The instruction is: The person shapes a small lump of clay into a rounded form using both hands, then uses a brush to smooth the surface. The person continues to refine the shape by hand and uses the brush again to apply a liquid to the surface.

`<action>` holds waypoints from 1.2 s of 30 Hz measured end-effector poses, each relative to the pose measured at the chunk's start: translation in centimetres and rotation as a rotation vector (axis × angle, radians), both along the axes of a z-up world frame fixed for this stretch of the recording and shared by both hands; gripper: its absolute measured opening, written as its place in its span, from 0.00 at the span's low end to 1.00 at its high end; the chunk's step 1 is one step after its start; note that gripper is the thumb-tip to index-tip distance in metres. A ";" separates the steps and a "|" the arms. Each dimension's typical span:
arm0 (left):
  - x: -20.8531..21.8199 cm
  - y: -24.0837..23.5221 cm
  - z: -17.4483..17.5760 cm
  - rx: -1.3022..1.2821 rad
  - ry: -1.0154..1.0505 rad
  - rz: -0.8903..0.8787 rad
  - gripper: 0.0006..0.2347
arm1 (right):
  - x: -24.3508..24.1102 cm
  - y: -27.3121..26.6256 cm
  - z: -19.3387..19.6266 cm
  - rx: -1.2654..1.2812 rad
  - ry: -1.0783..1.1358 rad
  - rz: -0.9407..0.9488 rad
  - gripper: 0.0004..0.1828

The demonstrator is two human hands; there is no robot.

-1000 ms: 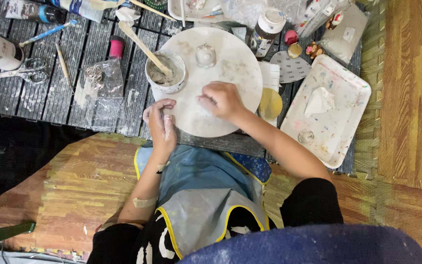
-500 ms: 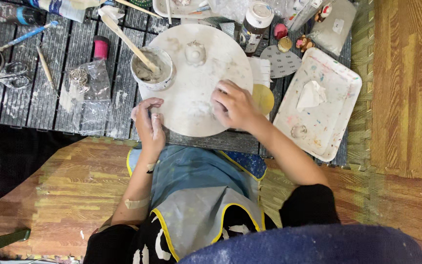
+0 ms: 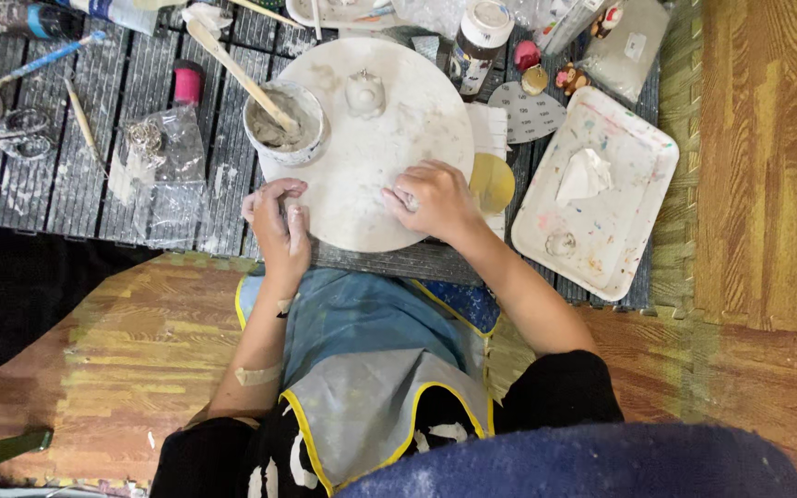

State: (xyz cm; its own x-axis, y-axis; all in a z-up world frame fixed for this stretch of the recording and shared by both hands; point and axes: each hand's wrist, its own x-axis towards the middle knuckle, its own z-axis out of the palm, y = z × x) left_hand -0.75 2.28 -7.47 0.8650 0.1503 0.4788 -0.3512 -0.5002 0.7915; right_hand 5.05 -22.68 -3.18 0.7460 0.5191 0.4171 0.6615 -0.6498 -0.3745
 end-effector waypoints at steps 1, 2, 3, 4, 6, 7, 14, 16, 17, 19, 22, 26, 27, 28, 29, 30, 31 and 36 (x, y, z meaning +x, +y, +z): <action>0.2 0.0 0.2 0.003 0.014 0.005 0.09 | -0.1 0.0 -0.2 0.003 -0.026 -0.024 0.15; 0.3 0.1 0.5 0.007 0.027 0.010 0.09 | 0.0 0.0 -0.3 0.006 -0.051 -0.047 0.15; 0.2 0.1 0.7 0.009 0.050 0.013 0.10 | -0.3 0.0 -0.5 0.027 -0.045 -0.073 0.16; 0.2 0.0 1.1 0.011 0.060 0.015 0.09 | -0.6 0.0 -0.7 0.047 -0.039 -0.100 0.17; 0.4 0.0 1.8 0.012 0.078 0.017 0.09 | -1.2 -0.4 -0.8 0.144 0.055 -0.118 0.17; 0.4 -0.1 2.3 0.063 0.057 0.034 0.09 | -1.4 -0.7 -0.7 0.221 0.139 -0.108 0.20; 0.6 -4.1 5.3 0.201 -0.091 -0.339 0.23 | -0.9 -1.9 -2.7 1.599 0.546 0.144 0.38; 1.2 -6.1 5.4 0.243 -0.159 -0.482 0.27 | -0.7 -1.9 -4.0 1.738 0.588 0.150 0.37; 1.6 -7.3 5.3 0.276 -0.149 -0.505 0.25 | -0.4 -2.0 -4.5 1.805 0.606 0.159 0.37; 2.1 -9.4 4.9 0.343 -0.127 -0.549 0.21 | -0.5 -2.2 -5.4 1.779 0.613 0.122 0.35; 2.2 -11.2 3.5 0.446 -0.007 -0.461 0.20 | -0.8 -2.7 -6.1 1.834 0.657 0.092 0.32; 2.9 -10.9 1.8 0.454 0.010 -0.495 0.13 | -1.9 -2.5 -6.1 1.892 0.765 -0.003 0.26; 2.9 -10.7 1.8 0.445 0.020 -0.485 0.11 | -2.3 -2.2 -6.0 1.821 0.779 0.023 0.24; 2.9 -10.5 1.9 0.436 0.029 -0.475 0.10 | -2.9 -1.6 -5.8 1.750 0.792 0.049 0.23; 2.9 -10.1 2.2 0.377 0.064 -0.468 0.11 | -3.3 -1.1 -5.6 1.679 0.805 0.080 0.21; 2.7 -9.6 2.7 0.318 0.099 -0.460 0.12 | -3.7 -0.6 -5.4 1.668 0.796 0.072 0.19; 2.3 -9.0 3.2 0.260 0.136 -0.451 0.13 | -4.2 0.0 -5.2 1.659 0.789 0.064 0.18; 0.8 -5.3 5.9 0.074 0.101 -0.413 0.16 | -5.0 2.4 -4.2 1.336 0.484 -0.036 0.15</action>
